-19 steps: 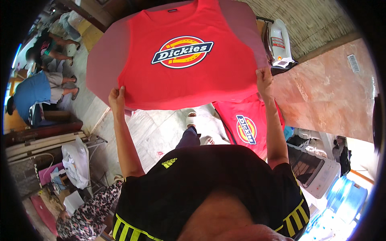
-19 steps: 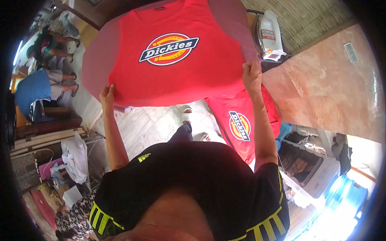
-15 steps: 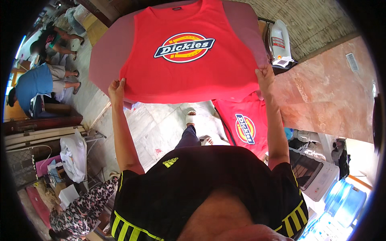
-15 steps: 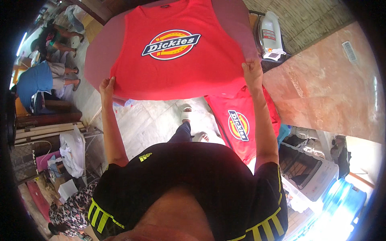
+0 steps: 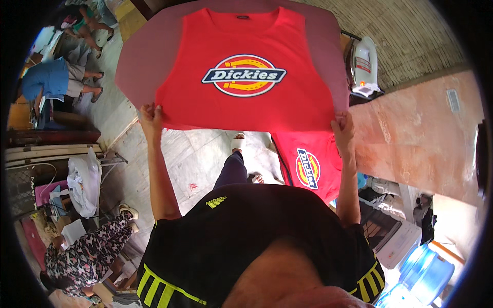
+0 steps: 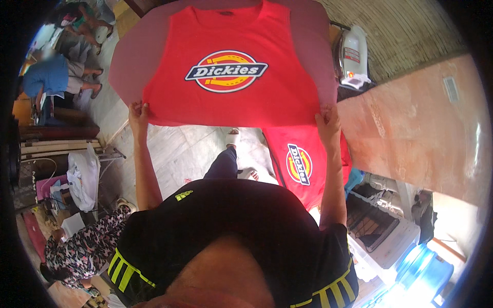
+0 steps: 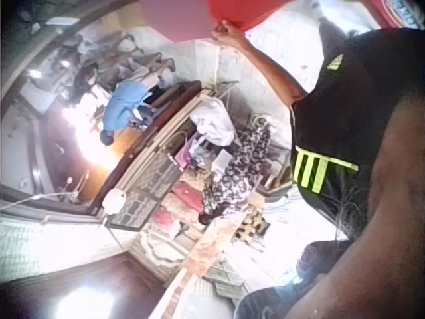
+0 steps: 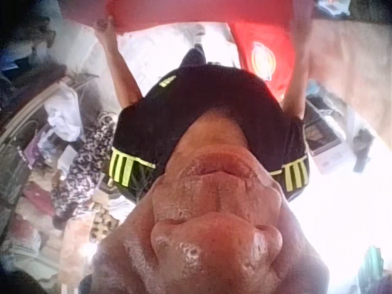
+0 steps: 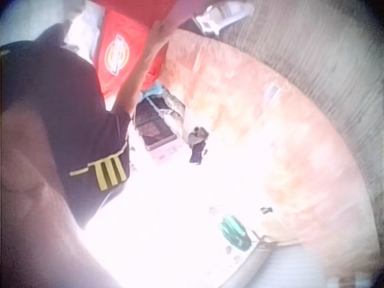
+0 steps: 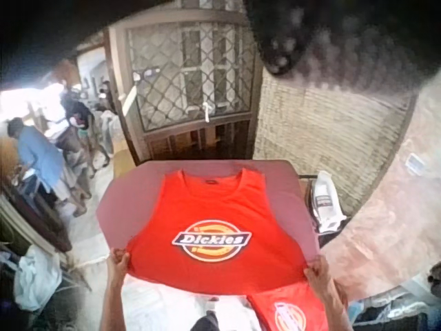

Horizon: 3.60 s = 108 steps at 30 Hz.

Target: The person irons a red Dickies t-shirt on a pink ironing board. They use a white electric iron to smooth the fabric, repeatedly adjusting the shirt's position and flipping it over to iron different sections. The person also briefly handles a purple garment before returning to the red shirt.

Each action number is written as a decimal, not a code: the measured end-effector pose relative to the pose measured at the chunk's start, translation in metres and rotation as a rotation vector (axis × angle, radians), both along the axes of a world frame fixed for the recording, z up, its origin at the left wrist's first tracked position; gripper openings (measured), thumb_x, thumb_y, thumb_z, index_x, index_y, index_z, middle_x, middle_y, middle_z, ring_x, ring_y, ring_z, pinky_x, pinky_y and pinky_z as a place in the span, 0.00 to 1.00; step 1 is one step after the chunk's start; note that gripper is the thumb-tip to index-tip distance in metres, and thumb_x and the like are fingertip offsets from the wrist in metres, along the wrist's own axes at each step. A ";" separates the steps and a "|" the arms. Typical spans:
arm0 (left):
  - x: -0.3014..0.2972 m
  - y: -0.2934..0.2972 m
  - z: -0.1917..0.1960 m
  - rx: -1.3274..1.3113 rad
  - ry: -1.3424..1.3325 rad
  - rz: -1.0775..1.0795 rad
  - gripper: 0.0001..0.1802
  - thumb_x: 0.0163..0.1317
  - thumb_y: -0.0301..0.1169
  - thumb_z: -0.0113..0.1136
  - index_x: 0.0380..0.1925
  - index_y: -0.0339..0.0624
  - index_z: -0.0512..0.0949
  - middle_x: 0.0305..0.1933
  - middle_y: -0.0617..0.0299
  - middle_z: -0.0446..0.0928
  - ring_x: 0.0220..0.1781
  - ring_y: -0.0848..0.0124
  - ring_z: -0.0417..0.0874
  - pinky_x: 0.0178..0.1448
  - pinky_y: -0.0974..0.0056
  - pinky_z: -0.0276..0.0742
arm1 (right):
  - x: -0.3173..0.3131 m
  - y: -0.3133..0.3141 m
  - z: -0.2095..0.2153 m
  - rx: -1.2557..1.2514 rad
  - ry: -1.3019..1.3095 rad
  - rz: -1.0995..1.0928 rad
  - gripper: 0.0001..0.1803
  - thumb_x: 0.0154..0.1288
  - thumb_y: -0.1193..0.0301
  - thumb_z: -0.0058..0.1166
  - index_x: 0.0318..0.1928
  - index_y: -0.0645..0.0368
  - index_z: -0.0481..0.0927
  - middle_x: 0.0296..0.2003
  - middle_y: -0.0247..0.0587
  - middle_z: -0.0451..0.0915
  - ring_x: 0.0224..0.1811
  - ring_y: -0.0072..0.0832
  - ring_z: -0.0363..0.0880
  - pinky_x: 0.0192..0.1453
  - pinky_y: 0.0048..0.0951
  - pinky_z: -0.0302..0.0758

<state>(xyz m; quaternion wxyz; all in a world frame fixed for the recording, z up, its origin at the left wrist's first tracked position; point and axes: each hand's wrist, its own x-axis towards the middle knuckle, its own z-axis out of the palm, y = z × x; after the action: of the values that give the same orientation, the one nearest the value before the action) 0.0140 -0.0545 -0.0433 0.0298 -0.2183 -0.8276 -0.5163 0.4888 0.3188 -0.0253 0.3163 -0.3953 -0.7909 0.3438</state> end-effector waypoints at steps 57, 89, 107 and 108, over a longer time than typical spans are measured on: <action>-0.115 0.309 0.052 -0.208 0.493 -0.270 0.28 0.68 0.37 0.53 0.66 0.38 0.67 0.71 0.44 0.64 0.72 0.46 0.63 0.73 0.45 0.55 | -0.528 0.065 0.026 0.319 0.092 0.748 0.21 0.66 0.77 0.47 0.60 0.65 0.74 0.61 0.53 0.74 0.67 0.43 0.70 0.72 0.43 0.63; 0.058 0.478 0.031 -0.221 0.606 -0.833 0.37 0.68 0.47 0.47 0.70 0.34 0.61 0.77 0.45 0.54 0.80 0.47 0.47 0.81 0.42 0.37 | -0.217 0.114 0.039 0.350 -0.227 0.079 0.18 0.70 0.76 0.48 0.59 0.65 0.73 0.48 0.59 0.78 0.49 0.53 0.78 0.54 0.45 0.75; 0.060 0.476 0.046 -0.437 0.685 -0.790 0.36 0.70 0.53 0.43 0.72 0.46 0.61 0.78 0.48 0.53 0.80 0.51 0.51 0.79 0.40 0.42 | -0.077 0.048 0.004 0.343 -0.362 -0.108 0.09 0.68 0.69 0.57 0.45 0.59 0.78 0.36 0.57 0.82 0.38 0.59 0.81 0.44 0.54 0.76; 0.061 0.480 0.045 -0.476 0.715 -0.788 0.36 0.71 0.54 0.42 0.72 0.47 0.61 0.79 0.49 0.52 0.80 0.51 0.51 0.79 0.40 0.42 | -0.081 0.050 0.010 0.413 -0.335 -0.094 0.09 0.67 0.69 0.58 0.44 0.59 0.78 0.34 0.57 0.82 0.37 0.60 0.80 0.44 0.55 0.75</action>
<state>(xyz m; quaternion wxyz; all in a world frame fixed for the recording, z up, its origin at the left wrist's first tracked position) 0.0747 0.4253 0.0020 0.0632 -0.6712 -0.7158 -0.1822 0.4073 0.3692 -0.0158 0.2707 -0.4099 -0.8664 0.0899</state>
